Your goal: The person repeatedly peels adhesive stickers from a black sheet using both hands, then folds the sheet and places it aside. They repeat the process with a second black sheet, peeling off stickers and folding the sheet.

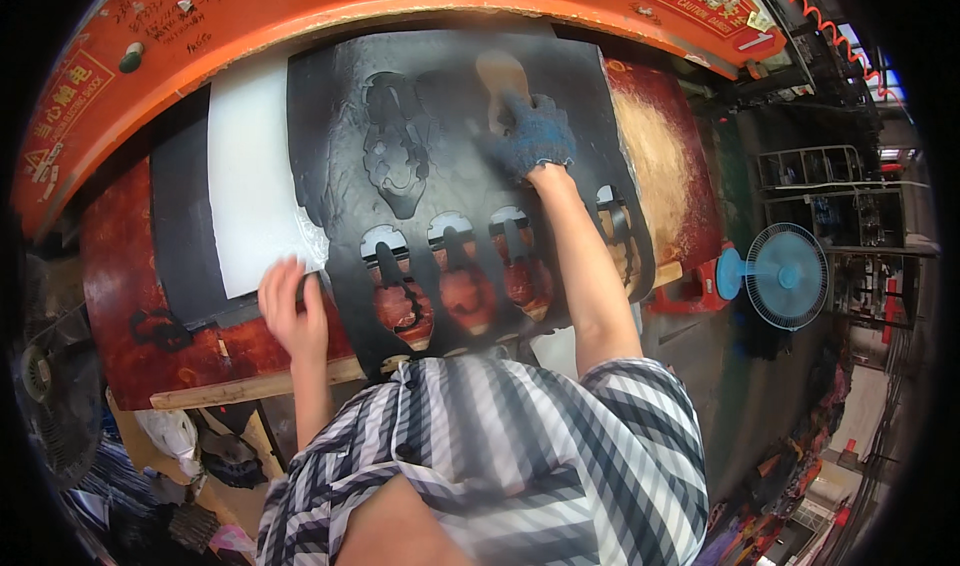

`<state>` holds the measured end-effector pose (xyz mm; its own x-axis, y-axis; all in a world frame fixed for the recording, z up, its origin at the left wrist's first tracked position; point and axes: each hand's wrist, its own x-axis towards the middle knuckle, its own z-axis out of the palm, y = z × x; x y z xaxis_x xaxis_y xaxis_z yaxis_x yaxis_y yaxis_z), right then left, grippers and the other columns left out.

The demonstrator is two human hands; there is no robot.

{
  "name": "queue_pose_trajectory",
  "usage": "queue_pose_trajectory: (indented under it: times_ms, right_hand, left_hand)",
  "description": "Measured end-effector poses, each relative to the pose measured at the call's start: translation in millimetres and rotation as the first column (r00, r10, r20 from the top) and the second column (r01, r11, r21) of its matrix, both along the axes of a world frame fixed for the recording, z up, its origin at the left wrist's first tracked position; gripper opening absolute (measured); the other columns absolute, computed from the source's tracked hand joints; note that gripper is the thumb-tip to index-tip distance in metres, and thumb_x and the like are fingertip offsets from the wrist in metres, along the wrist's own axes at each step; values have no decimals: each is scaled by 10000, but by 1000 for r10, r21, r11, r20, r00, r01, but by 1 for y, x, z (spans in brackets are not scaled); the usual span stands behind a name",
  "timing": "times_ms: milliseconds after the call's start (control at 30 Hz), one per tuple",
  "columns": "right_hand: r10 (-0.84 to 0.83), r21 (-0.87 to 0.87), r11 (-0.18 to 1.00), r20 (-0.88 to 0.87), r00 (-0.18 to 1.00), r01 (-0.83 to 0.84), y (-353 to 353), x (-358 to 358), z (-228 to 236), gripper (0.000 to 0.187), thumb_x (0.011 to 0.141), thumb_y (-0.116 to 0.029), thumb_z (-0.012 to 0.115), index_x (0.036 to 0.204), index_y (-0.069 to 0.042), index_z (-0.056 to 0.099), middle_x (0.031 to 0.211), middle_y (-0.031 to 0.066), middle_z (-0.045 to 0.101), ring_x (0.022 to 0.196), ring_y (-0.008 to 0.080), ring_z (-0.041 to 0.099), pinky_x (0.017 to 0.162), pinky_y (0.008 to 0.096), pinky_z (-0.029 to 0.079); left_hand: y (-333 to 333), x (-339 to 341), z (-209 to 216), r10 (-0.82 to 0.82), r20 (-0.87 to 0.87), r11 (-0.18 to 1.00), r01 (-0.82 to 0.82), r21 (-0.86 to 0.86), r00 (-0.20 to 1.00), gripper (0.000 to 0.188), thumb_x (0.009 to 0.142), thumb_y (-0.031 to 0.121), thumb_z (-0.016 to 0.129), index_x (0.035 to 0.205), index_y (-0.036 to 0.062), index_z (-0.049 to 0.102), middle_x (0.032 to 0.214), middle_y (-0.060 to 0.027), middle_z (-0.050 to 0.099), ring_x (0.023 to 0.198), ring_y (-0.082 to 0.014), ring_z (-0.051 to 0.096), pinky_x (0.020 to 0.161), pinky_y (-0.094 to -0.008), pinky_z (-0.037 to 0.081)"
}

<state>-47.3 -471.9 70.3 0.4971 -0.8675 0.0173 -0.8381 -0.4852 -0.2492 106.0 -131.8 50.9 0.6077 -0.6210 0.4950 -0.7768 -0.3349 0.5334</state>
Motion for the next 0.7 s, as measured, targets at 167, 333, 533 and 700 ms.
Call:
queue_pose_trajectory:
  times_ms: [167, 333, 533, 700]
  right_hand:
    - [130, 24, 990, 169, 977, -136, 1, -21, 5, 797, 703, -519, 734, 1311, -45, 533, 1297, 231, 525, 1203, 382, 498, 1031, 428, 392]
    - [-5, -231, 972, 152, 988, 41, 62, -46, -20, 617, 798, -404, 688, 1242, 1, 547, 1202, 248, 572, 1112, 406, 545, 976, 453, 416]
    - [98, -496, 868, 237, 967, 33, 62, -46, -55, 515, 780, -326, 676, 1194, -36, 578, 1104, 247, 584, 986, 427, 566, 862, 492, 446]
    - [139, -515, 857, 286, 948, 30, 62, -37, -53, 493, 793, -313, 656, 1201, -48, 577, 1137, 256, 577, 996, 434, 564, 860, 491, 451]
  left_hand:
    - [87, -50, -6, -13, -69, 991, 22, 133, 997, 188, 751, 90, 706, 934, 100, 667, 987, -47, 659, 968, -281, 592, 890, -413, 409]
    - [82, -56, -27, 83, 137, 963, -114, 242, 987, 102, 727, 153, 707, 827, 172, 695, 851, 43, 675, 791, -150, 620, 768, -312, 410]
    - [78, -49, -34, 105, 190, 970, -143, 199, 976, 85, 717, 173, 709, 801, 180, 702, 816, 58, 672, 710, -140, 614, 714, -290, 412]
    - [79, -44, -42, 143, 219, 975, -175, 136, 965, 66, 738, 173, 700, 803, 183, 697, 812, 61, 664, 706, -146, 611, 686, -295, 414]
